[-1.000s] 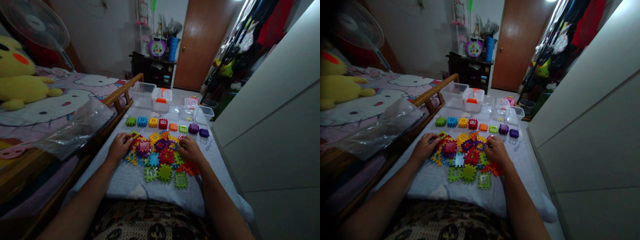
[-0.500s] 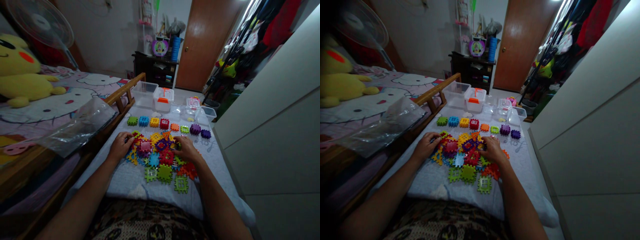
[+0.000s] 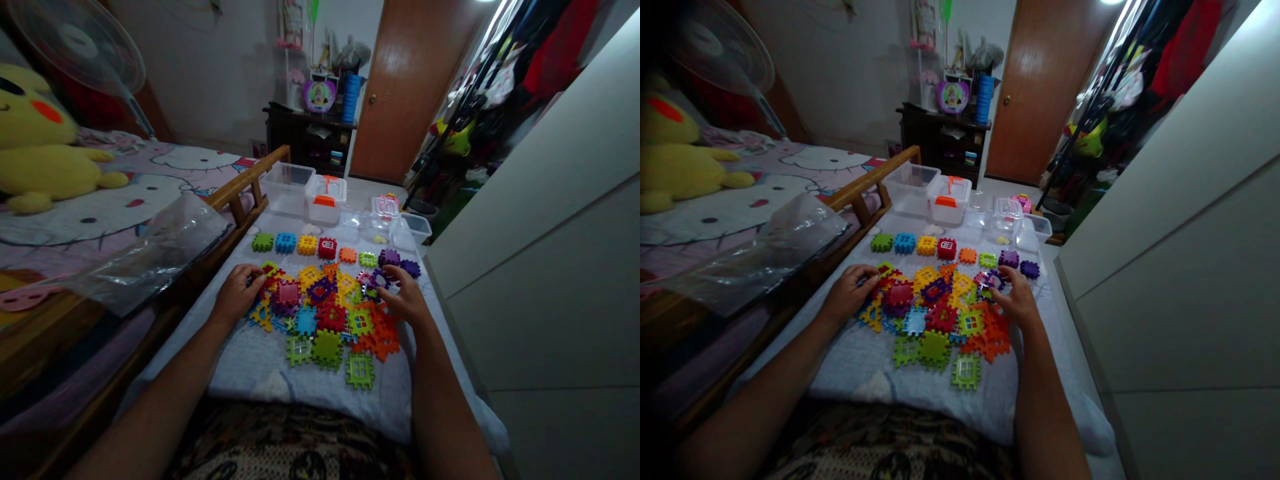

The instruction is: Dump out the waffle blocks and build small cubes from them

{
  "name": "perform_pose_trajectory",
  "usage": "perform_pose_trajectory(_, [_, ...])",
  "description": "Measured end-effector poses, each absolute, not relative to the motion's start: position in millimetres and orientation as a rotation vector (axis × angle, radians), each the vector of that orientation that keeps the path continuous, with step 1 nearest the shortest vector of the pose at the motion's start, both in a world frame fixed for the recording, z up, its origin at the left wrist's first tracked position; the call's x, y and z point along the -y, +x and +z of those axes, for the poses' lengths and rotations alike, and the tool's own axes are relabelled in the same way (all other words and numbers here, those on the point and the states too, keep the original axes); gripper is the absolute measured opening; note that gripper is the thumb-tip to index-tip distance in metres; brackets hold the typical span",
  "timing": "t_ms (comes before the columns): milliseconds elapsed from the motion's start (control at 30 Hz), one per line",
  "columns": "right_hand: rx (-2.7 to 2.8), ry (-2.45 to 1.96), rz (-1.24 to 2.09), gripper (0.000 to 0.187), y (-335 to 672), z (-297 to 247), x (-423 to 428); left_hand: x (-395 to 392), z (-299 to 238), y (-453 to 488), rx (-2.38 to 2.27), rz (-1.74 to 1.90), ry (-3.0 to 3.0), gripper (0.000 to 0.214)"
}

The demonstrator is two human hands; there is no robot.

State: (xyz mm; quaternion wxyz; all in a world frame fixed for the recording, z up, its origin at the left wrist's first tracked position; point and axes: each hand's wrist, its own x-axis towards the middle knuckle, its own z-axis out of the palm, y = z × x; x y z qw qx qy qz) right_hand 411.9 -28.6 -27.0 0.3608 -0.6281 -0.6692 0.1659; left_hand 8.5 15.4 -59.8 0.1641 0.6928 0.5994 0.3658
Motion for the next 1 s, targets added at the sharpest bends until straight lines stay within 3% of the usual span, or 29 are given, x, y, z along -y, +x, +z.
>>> perform_pose_trajectory(233, [1.904, -1.623, 0.62, 0.055, 411.4, -32.0, 35.8, -16.3, -62.0, 6.7, -1.709, 1.036, 1.98, 0.031])
perform_pose_trajectory(1000, [1.911, -1.637, 0.501, 0.059, 400.2, -41.2, 28.6, -18.8, -65.3, 5.4, -1.705, 1.035, 1.993, 0.029])
